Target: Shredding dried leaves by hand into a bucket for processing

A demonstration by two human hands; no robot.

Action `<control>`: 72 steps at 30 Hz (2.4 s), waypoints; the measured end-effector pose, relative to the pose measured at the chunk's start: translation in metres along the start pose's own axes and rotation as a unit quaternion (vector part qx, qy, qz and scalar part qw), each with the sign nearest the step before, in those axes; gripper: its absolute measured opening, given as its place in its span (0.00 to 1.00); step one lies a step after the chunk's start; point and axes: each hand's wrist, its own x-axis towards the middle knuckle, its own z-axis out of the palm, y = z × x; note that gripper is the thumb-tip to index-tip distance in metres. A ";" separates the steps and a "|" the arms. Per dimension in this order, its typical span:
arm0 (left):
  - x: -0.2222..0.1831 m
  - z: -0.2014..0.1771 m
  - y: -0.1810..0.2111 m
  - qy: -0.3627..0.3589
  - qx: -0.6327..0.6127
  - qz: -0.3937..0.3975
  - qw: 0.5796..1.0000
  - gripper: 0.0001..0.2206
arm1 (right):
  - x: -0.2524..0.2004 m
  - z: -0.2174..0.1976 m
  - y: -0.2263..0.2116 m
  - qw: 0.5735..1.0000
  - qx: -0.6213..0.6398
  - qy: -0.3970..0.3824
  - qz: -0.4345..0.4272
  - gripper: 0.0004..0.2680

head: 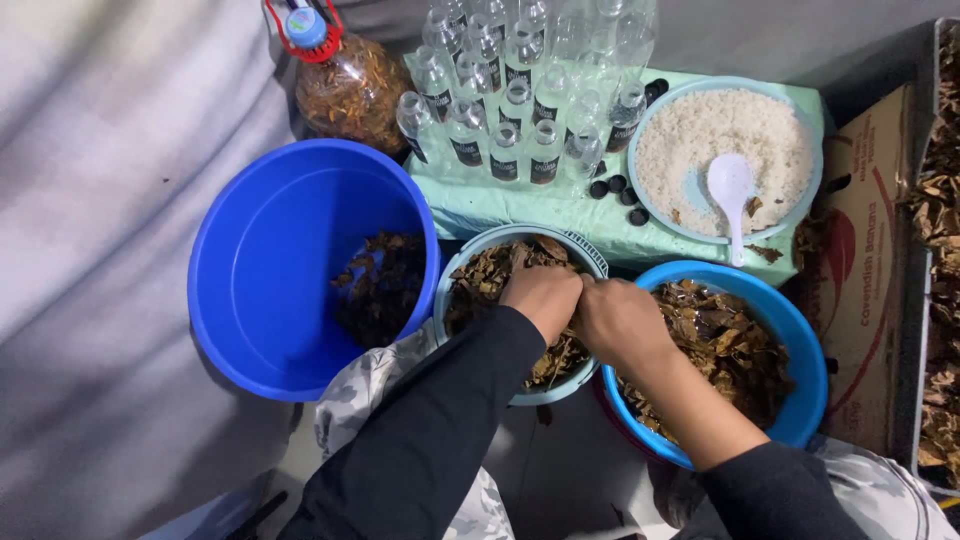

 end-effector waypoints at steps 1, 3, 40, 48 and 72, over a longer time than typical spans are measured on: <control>0.004 0.002 -0.001 -0.007 0.010 -0.012 1.000 0.08 | 0.000 0.004 -0.001 1.000 -0.008 0.008 0.004 0.08; -0.001 -0.002 0.002 0.011 0.028 -0.014 0.999 0.08 | 0.002 -0.001 0.000 1.000 0.024 0.017 0.000 0.07; 0.018 0.051 0.002 -0.017 0.023 -0.087 0.996 0.28 | -0.007 -0.036 -0.020 0.940 0.334 -0.025 0.066 0.11; 0.017 0.051 -0.010 0.115 0.073 0.013 0.991 0.21 | 0.000 -0.021 -0.016 0.957 0.269 -0.081 0.071 0.13; 0.013 0.027 0.002 0.087 0.052 -0.014 0.995 0.07 | -0.002 -0.038 -0.015 0.963 0.254 -0.063 0.068 0.02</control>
